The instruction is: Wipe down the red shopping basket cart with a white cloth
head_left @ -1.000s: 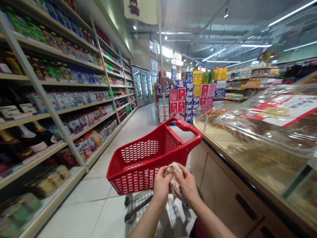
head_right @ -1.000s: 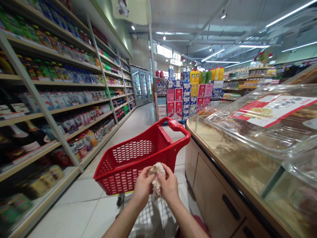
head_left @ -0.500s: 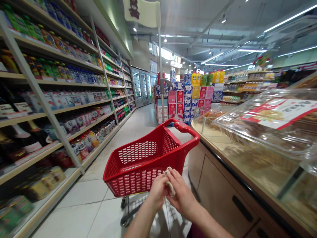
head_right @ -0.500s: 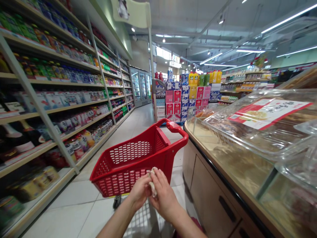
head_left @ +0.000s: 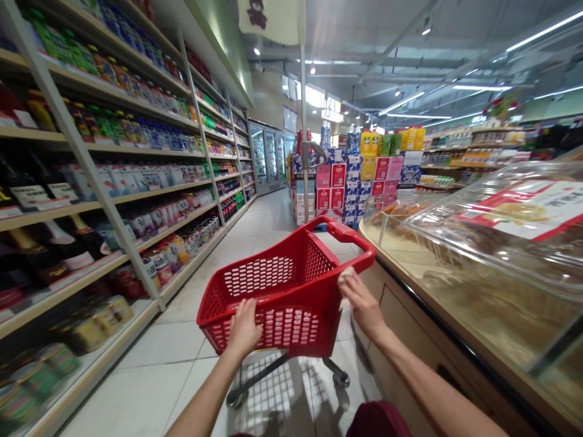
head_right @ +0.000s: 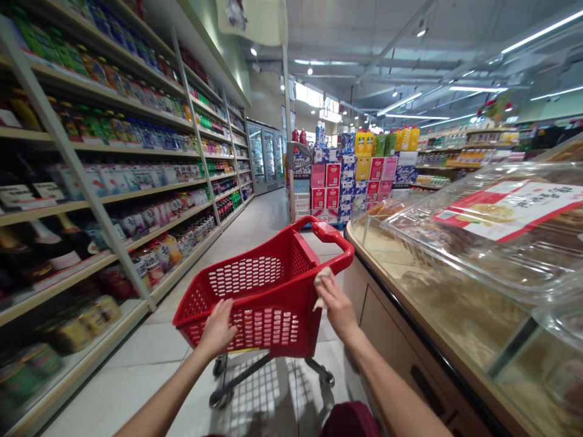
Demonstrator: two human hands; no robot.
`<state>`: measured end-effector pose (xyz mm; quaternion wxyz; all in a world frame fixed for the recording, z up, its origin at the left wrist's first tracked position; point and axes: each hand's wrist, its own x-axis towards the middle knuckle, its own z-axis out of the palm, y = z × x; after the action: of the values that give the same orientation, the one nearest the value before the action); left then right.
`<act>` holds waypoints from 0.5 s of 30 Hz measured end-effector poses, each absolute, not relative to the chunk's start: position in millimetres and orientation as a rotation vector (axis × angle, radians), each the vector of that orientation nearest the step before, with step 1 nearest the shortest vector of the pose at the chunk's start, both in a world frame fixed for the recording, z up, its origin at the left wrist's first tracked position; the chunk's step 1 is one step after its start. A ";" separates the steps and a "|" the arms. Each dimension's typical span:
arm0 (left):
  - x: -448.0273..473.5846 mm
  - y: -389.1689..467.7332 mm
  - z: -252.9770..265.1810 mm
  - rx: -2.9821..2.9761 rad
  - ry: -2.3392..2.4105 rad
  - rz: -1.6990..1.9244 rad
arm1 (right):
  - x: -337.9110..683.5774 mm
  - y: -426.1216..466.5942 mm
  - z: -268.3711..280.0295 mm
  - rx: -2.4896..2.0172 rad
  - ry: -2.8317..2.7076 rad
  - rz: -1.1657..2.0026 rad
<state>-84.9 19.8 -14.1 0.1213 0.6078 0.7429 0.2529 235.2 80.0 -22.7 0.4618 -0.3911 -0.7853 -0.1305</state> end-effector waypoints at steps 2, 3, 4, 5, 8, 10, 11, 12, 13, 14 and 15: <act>-82.4 18.7 -18.4 1.821 2.204 0.652 | 228.0 67.7 -39.4 -0.856 -2.049 -0.298; -80.7 18.9 -19.1 1.838 2.216 0.610 | 227.8 65.2 -37.5 -0.826 -2.044 -0.299; -79.4 19.4 -19.0 1.853 2.224 0.572 | 229.6 66.0 -29.7 -0.817 -1.993 -0.309; -78.6 20.0 -18.4 1.866 2.230 0.539 | 232.6 69.8 -18.3 -0.829 -1.909 -0.330; -78.8 20.4 -15.9 1.890 2.246 0.472 | 239.8 86.8 6.2 -0.899 -1.705 -0.426; -79.8 19.0 -15.3 1.895 2.252 0.446 | 238.0 88.9 -5.6 -0.875 -1.823 -0.437; -80.1 18.0 -15.5 1.897 2.254 0.437 | 236.0 85.7 -18.6 -0.851 -1.935 -0.417; -80.3 17.0 -15.9 1.899 2.256 0.432 | 234.2 80.6 -32.7 -0.826 -2.048 -0.397; -80.4 16.1 -16.5 1.901 2.258 0.428 | 233.5 74.9 -44.5 -0.788 -2.159 -0.373; -80.3 15.4 -17.2 1.903 2.260 0.425 | 234.4 70.4 -51.3 -0.776 -2.215 -0.352; -80.1 14.9 -17.9 1.904 2.261 0.422 | 237.0 68.1 -51.5 -0.774 -2.213 -0.347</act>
<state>-80.1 14.9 -17.9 0.0778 0.6357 0.7550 0.1408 237.0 68.1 -51.5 0.3762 -0.3025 -0.8652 -0.1358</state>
